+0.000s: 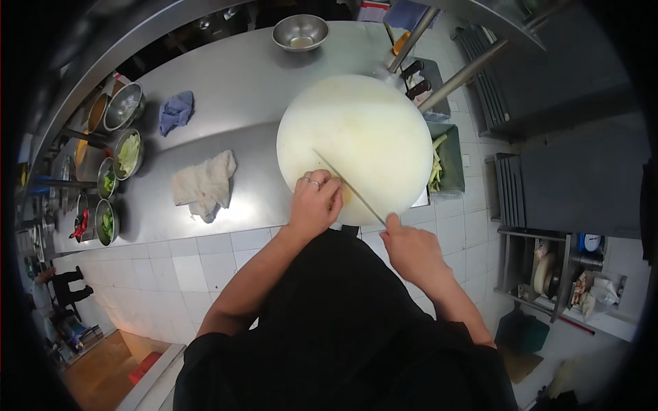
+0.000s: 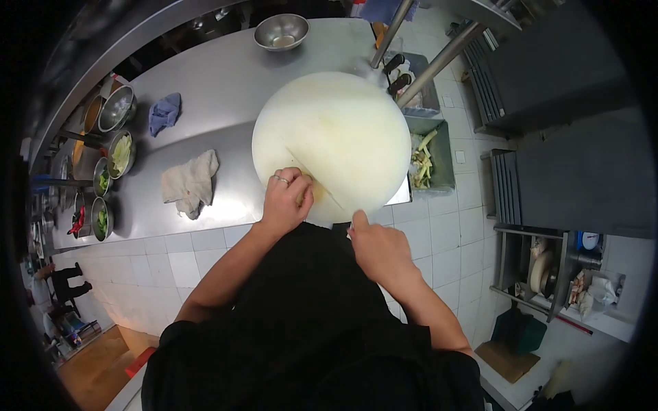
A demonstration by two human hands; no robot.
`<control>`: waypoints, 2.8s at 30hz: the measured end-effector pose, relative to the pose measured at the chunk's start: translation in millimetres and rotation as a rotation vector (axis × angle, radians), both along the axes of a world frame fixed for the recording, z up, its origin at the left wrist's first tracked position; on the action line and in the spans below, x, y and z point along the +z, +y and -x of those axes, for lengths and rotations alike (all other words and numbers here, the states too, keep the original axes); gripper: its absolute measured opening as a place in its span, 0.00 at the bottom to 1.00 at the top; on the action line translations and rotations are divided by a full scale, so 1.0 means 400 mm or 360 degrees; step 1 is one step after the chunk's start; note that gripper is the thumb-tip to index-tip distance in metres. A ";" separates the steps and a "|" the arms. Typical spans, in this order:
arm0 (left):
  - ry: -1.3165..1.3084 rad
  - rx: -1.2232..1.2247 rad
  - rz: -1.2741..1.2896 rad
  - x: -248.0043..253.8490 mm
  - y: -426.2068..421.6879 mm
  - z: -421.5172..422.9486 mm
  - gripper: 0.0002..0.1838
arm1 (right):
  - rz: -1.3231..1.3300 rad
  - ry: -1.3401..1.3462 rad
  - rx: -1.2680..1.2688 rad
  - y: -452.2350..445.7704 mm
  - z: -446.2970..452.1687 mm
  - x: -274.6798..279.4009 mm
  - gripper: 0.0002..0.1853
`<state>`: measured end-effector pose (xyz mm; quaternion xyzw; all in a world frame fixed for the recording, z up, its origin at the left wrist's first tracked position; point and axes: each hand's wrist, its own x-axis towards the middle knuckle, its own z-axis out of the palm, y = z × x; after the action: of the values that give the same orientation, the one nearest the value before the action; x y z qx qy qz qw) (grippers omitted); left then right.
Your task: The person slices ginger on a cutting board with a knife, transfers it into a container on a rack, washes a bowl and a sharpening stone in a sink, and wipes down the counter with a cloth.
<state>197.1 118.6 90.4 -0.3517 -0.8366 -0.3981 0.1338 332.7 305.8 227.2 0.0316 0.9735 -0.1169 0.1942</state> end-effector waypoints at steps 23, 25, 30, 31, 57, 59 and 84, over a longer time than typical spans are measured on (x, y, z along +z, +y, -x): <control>0.0014 0.0030 -0.0058 0.003 0.000 -0.006 0.09 | 0.0062 -0.0087 -0.0056 -0.004 0.006 -0.073 0.14; 0.0025 0.0027 -0.0086 0.000 0.001 -0.006 0.10 | 0.0131 0.0044 -0.0063 -0.006 0.030 -0.063 0.14; 0.0060 0.0017 -0.0108 -0.006 0.002 -0.003 0.10 | 0.0000 -0.0171 -0.0062 -0.001 -0.014 0.025 0.13; 0.0056 0.0014 -0.0113 -0.005 0.001 -0.004 0.10 | -0.0005 -0.0175 -0.0060 -0.002 -0.010 -0.013 0.13; 0.0037 0.0021 -0.0088 -0.008 0.002 -0.006 0.09 | 0.0056 -0.0207 -0.0052 -0.012 0.004 0.066 0.14; 0.0056 0.0037 -0.0120 -0.001 0.004 -0.011 0.09 | 0.0123 -0.0070 -0.0056 -0.009 -0.001 -0.066 0.14; 0.0088 0.0017 -0.0055 -0.018 -0.017 0.000 0.12 | -0.0016 -0.0262 -0.0046 -0.043 0.021 0.074 0.13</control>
<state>197.2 111.8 83.1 -0.3558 -0.8275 -0.4019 0.1648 324.4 288.7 256.9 0.0562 0.9542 -0.1117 0.2717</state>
